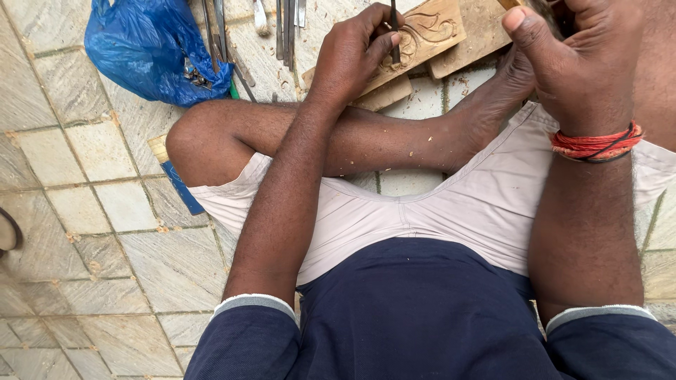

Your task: The person carves a floral design into a small rectangular wooden block using a chisel and a wooden mallet. They repeatedly strike the chisel to shape the wood while seated on the floor.

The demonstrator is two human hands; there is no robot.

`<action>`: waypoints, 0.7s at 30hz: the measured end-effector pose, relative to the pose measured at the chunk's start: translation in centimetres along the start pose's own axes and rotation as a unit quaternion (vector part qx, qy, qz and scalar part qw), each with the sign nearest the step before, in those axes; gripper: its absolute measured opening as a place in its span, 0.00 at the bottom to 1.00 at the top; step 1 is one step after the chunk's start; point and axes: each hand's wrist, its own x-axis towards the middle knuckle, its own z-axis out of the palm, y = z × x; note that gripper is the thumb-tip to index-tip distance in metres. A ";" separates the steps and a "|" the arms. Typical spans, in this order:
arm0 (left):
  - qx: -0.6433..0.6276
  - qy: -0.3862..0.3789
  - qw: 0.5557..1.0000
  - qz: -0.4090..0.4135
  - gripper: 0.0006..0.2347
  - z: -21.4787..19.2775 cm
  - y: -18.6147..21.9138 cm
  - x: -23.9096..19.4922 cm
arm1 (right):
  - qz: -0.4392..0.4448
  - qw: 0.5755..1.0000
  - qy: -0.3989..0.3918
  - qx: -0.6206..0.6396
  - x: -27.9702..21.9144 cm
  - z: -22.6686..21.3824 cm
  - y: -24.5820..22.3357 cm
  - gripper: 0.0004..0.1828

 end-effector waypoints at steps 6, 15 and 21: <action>0.009 -0.022 1.000 -0.005 0.09 -0.5 1.2 0.1 | -0.032 0.999 0.002 0.024 -0.2 0.0 0.4 0.09; 0.074 -0.040 0.996 0.033 0.08 -0.6 1.7 0.7 | 0.020 0.994 -0.042 -0.102 0.2 0.5 -1.7 0.11; 0.081 -0.005 0.993 0.091 0.10 -0.4 1.4 0.3 | 0.040 0.998 0.011 -0.048 0.0 0.7 -1.3 0.11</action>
